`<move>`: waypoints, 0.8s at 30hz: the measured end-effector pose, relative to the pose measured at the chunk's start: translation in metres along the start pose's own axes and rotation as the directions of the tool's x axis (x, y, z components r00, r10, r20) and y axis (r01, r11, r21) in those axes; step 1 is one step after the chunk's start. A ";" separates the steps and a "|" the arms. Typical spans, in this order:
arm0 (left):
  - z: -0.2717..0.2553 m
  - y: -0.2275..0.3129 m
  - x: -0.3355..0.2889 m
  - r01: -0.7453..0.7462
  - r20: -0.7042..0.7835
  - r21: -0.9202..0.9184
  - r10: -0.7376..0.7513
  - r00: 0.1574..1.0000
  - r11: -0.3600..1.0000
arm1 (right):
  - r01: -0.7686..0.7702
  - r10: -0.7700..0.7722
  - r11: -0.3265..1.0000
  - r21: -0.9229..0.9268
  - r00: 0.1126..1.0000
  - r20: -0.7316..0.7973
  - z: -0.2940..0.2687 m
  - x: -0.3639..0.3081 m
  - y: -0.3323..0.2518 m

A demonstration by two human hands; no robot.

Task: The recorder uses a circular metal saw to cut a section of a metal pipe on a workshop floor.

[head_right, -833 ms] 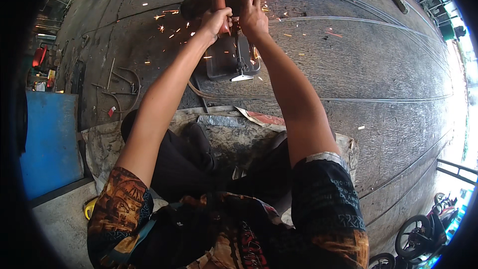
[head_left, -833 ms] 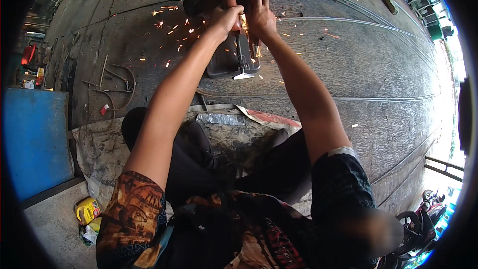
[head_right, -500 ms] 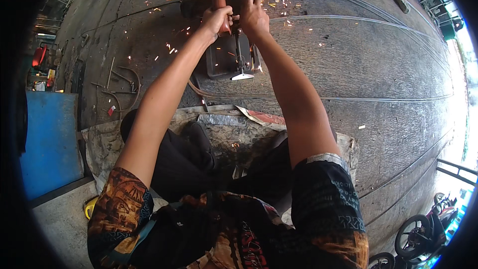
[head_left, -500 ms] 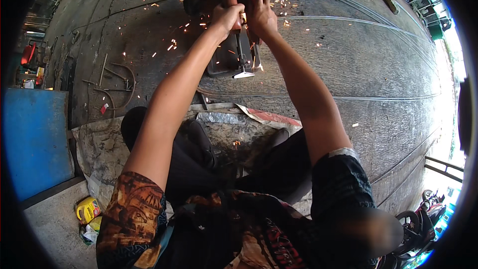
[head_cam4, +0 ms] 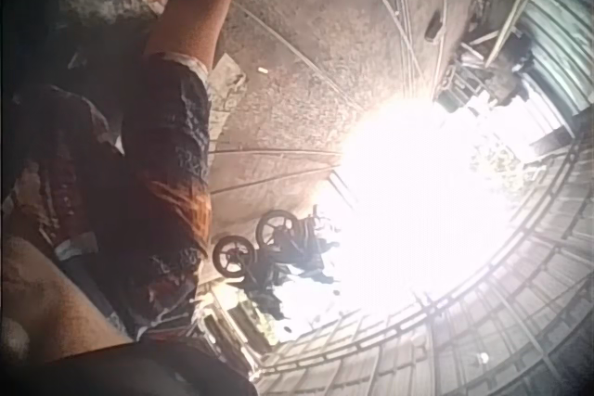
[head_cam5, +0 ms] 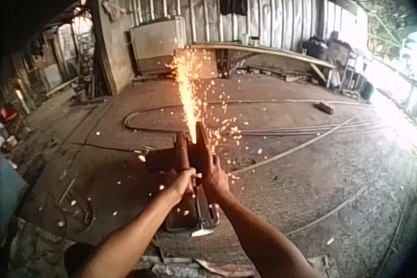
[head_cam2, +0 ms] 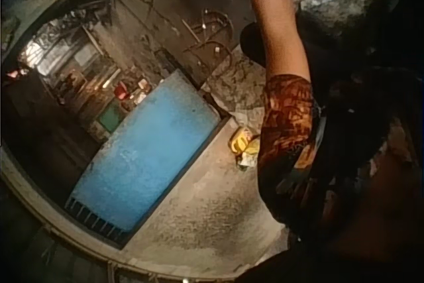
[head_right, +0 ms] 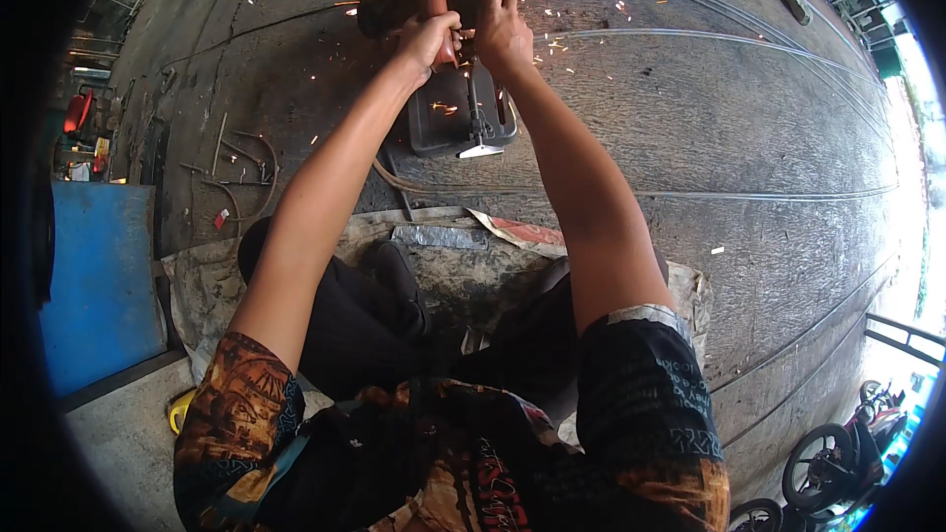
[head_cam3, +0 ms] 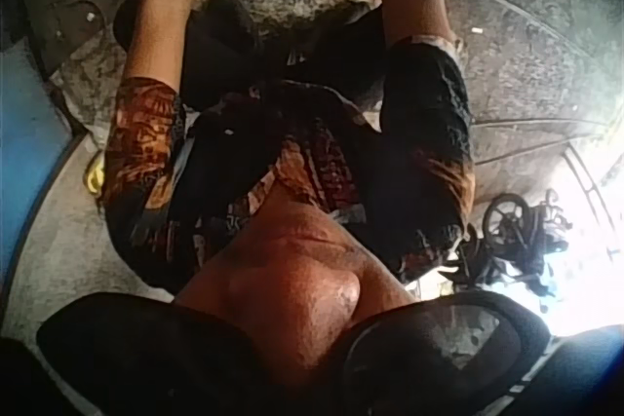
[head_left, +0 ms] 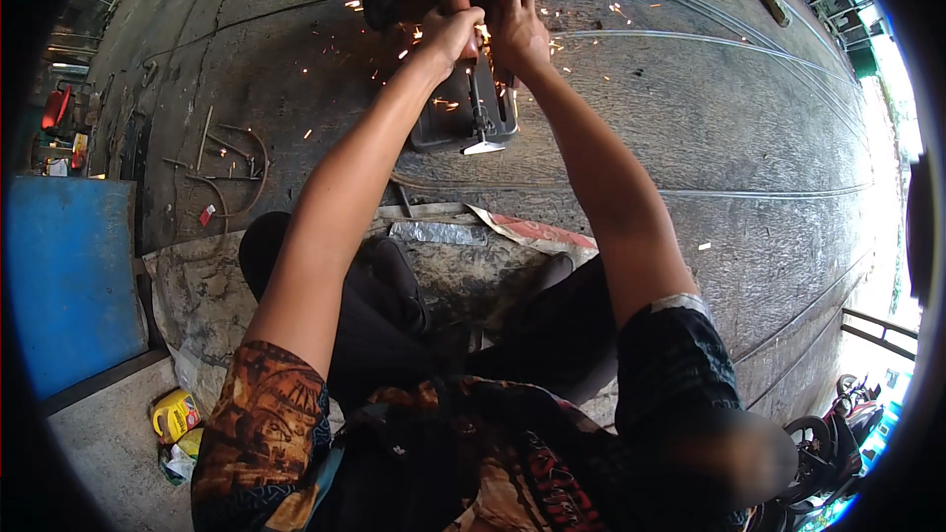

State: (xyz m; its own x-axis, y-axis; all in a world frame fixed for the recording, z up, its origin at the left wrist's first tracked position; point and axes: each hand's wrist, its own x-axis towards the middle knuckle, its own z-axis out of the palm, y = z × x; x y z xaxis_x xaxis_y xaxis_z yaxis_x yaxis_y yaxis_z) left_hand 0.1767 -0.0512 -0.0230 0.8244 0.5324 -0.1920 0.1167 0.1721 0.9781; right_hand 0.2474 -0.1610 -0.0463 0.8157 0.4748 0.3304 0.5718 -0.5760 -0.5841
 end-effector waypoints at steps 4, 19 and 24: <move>-0.002 -0.003 0.004 -0.010 -0.008 0.031 0.010 1.000 0.999 | 0.013 -0.013 1.000 0.012 1.000 0.000 -0.002 -0.001 -0.002; -0.002 -0.009 0.008 -0.036 -0.025 0.024 0.036 0.999 0.999 | 0.009 -0.009 1.000 0.030 1.000 -0.002 -0.001 -0.001 -0.001; 0.001 -0.006 0.004 -0.032 -0.018 0.029 0.033 0.999 0.999 | -0.004 0.004 0.999 0.034 1.000 0.001 0.001 0.001 0.004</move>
State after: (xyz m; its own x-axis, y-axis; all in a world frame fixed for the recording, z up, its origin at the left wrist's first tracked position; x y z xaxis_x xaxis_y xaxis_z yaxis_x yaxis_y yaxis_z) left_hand 0.1796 -0.0508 -0.0297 0.8178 0.5525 -0.1611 0.1061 0.1304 0.9858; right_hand 0.2503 -0.1622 -0.0488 0.8179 0.4731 0.3274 0.5652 -0.5546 -0.6107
